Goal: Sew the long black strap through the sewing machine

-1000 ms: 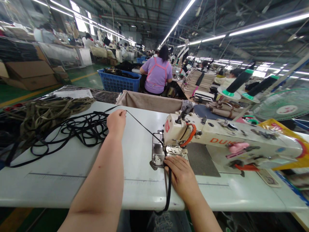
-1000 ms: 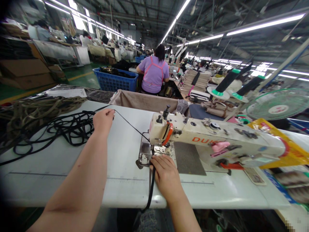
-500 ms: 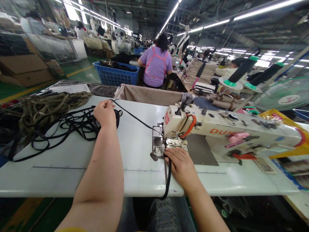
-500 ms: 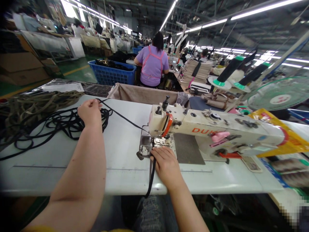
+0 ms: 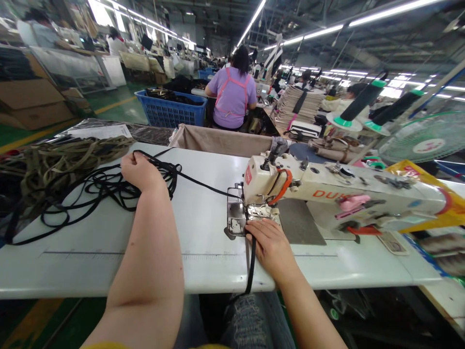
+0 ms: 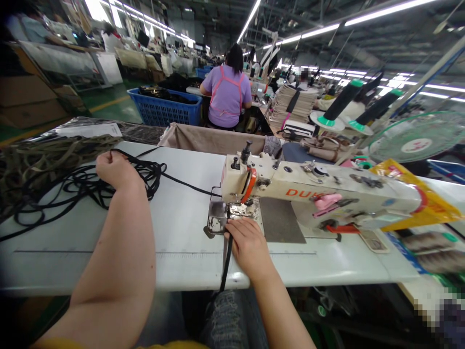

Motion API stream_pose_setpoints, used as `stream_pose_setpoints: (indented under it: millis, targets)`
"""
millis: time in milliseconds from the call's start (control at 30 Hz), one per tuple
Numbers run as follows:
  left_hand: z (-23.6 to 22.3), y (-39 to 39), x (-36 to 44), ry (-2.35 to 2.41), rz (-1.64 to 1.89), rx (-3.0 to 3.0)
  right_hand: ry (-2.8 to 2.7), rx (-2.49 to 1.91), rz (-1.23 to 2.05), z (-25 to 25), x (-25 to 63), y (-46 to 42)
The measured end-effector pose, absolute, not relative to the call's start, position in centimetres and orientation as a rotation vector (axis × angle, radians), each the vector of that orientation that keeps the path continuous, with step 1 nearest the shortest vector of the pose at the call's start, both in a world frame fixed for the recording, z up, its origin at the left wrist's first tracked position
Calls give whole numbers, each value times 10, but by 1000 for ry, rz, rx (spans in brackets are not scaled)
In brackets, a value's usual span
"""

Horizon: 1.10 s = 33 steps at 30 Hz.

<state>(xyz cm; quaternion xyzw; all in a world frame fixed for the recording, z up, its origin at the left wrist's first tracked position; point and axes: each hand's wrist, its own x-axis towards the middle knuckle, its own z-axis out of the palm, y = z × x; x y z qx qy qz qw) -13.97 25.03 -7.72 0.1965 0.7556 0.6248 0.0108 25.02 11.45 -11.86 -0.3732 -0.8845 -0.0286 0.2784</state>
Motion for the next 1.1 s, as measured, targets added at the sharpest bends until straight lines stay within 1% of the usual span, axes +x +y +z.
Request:
stream_pose_setpoints:
  millis: [100,133,200,300,367,433,667,800,933,1100]
  targets:
    - [-66,242,-125,2562,1974,376,-2375,-1018,-60,-119,250,114]
    - [-61,239,-119,2622,1963,434,-2378,-1023,-54,-119,250,114]
    - [-52,234,-105,2642,1899,779,-2378,-1025,-49,-118,250,114]
    - [-40,228,-84,2412,1599,1345,-2366,-1022,-46,-117,250,114]
    - [-34,226,-73,2257,1410,1458,-2356,-1014,-38,-117,250,114]
    - [-31,225,-66,2189,1330,1428,-2343,-999,-34,-117,250,113]
    - [-50,241,-76,2191,1333,1333,-2295,-996,-48,-116,253,111]
    - [-57,248,-79,2172,1309,1318,-2125,-1196,-40,-115,259,108]
    - [-55,249,-76,2153,1301,1313,-1931,-1410,104,-111,269,94]
    - [-61,252,-77,2115,1323,1336,-2032,-1460,344,-104,261,73]
